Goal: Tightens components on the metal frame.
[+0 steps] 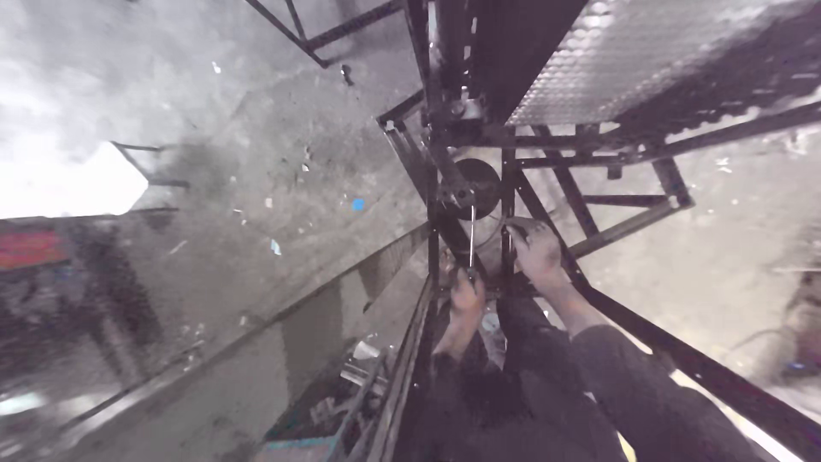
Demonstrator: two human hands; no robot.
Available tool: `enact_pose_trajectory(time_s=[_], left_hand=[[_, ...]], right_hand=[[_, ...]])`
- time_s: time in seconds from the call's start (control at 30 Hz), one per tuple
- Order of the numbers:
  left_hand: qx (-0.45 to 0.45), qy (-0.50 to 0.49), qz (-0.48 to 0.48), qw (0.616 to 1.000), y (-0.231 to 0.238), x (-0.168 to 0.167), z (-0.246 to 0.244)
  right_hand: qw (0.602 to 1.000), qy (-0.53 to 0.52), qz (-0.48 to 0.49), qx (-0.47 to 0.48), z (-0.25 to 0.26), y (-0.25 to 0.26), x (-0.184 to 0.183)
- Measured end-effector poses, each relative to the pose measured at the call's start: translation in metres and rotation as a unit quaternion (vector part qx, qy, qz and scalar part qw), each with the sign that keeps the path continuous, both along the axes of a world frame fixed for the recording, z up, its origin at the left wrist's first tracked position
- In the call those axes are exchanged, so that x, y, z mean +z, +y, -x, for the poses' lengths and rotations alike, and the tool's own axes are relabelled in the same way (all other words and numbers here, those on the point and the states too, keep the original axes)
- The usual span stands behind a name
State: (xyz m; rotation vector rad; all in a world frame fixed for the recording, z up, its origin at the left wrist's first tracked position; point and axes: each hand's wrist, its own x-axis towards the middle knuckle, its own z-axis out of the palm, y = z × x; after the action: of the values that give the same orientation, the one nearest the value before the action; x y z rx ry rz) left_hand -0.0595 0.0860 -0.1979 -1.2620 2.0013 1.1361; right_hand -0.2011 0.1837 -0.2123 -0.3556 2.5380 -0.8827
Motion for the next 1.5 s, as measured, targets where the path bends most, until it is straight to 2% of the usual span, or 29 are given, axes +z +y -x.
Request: enact_pose_trajectory(time_s=[0.1,0.5,0.8,1.03,1.17,1.27,1.37,1.5], left_hand=[[0.003,0.005,0.000,1.000,-0.002,-0.002,0.000],[0.021,-0.016,-0.008,1.000,0.004,0.002,0.008],[0.005,-0.016,-0.007,1.000,0.003,0.001,0.008],[-0.001,-0.018,-0.012,1.000,0.002,0.005,0.007],[0.004,0.000,0.000,1.000,0.001,0.002,0.005],[-0.001,0.006,0.002,1.000,0.004,-0.001,0.003],[-0.002,0.003,-0.005,1.000,0.001,0.000,0.003],[-0.007,0.000,-0.008,1.000,-0.003,-0.001,0.001]], right_hand=[[0.999,0.035,-0.012,0.033,0.009,-0.007,-0.005],[0.999,0.008,-0.043,0.021,0.034,-0.015,0.000],[0.999,0.047,0.002,0.026,0.053,-0.022,-0.005],[1.000,0.016,0.002,0.027,0.052,-0.019,0.001],[0.996,0.054,0.064,0.002,0.053,-0.014,0.002],[0.998,0.034,0.046,-0.003,0.062,-0.025,0.011],[0.998,0.030,0.039,0.042,0.075,-0.045,0.012],[0.984,0.056,0.025,0.165,0.092,-0.054,0.007]])
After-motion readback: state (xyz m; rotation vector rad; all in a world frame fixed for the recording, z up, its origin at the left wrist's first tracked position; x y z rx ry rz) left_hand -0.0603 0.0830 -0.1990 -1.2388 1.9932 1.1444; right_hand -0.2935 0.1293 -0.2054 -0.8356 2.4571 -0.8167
